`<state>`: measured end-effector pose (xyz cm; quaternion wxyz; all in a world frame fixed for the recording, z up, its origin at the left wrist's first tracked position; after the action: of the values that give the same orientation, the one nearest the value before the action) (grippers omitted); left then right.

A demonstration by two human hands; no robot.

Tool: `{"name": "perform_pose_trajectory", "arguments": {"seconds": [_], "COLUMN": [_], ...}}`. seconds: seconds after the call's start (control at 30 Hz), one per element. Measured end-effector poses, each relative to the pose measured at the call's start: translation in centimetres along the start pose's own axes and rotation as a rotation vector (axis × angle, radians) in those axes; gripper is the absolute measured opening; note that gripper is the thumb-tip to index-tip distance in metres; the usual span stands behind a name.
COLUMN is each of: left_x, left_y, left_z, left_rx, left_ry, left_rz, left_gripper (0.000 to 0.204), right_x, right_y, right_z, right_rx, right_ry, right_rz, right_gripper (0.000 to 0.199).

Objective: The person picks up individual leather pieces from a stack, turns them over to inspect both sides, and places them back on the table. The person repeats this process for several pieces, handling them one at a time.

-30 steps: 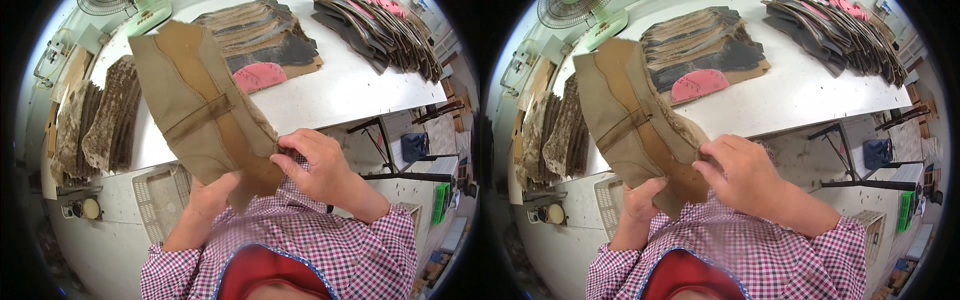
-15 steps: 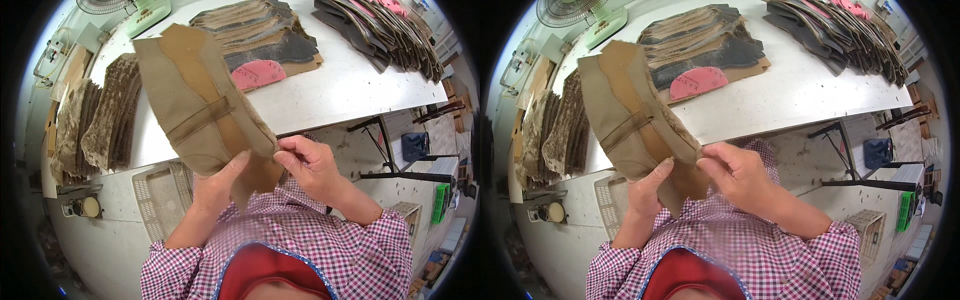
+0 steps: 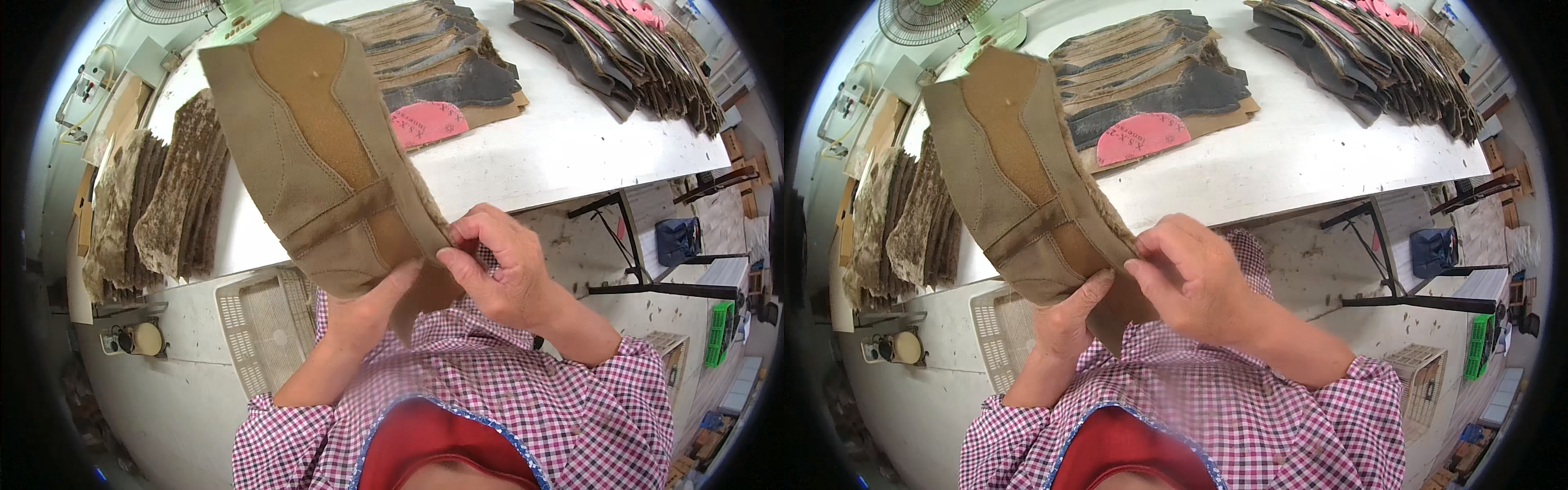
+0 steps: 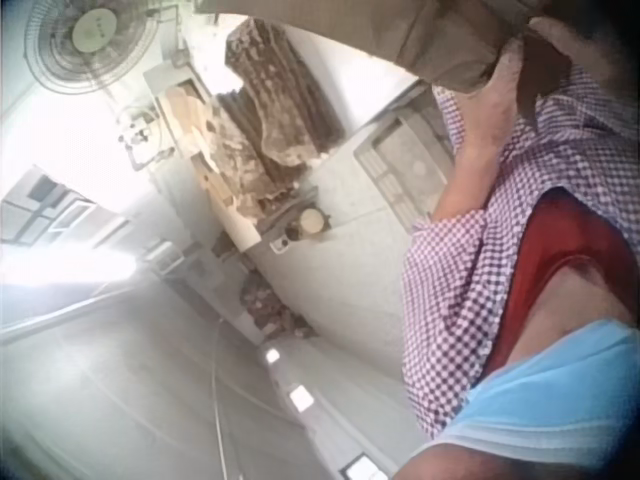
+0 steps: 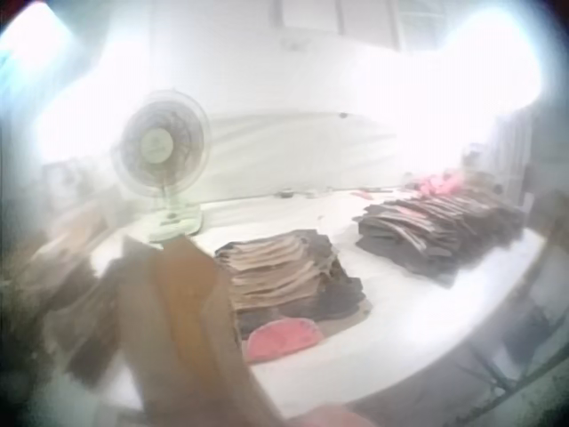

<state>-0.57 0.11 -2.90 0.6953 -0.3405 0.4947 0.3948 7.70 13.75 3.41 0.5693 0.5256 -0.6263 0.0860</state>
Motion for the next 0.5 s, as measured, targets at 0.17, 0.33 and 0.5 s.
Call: {"name": "perform_pose_trajectory", "arguments": {"seconds": [0.17,0.33,0.5], "left_x": [-1.0,-0.8,-0.4], "left_y": [-0.1,-0.5,-1.0], "left_z": [0.5,0.8,1.2], "left_rx": [-0.026,-0.004,0.025], "left_ry": [0.017,0.055,0.020], "left_rz": [0.020,-0.006,-0.067], "left_gripper": [0.030,0.030,0.034], "right_x": [0.4,0.6,-0.1], "right_y": [0.0,0.5,-0.6], "right_z": [-0.2,0.1,0.0], "right_rx": [-0.016,-0.025,0.001], "right_ry": [0.005,0.011,0.181], "right_rz": [-0.071,0.029,0.196], "right_gripper": [0.014,0.014,0.013]}}
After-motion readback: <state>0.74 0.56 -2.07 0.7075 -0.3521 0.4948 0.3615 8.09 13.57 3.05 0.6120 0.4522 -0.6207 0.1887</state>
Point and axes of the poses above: each hand's wrist, its own y-axis towards the middle knuckle, its own z-axis out of the palm, x = y × z, the point moved 8 cm from there along y, towards the middle knuckle, and after that the axes turned 11 degrees about -x, right-handed, at the moved point
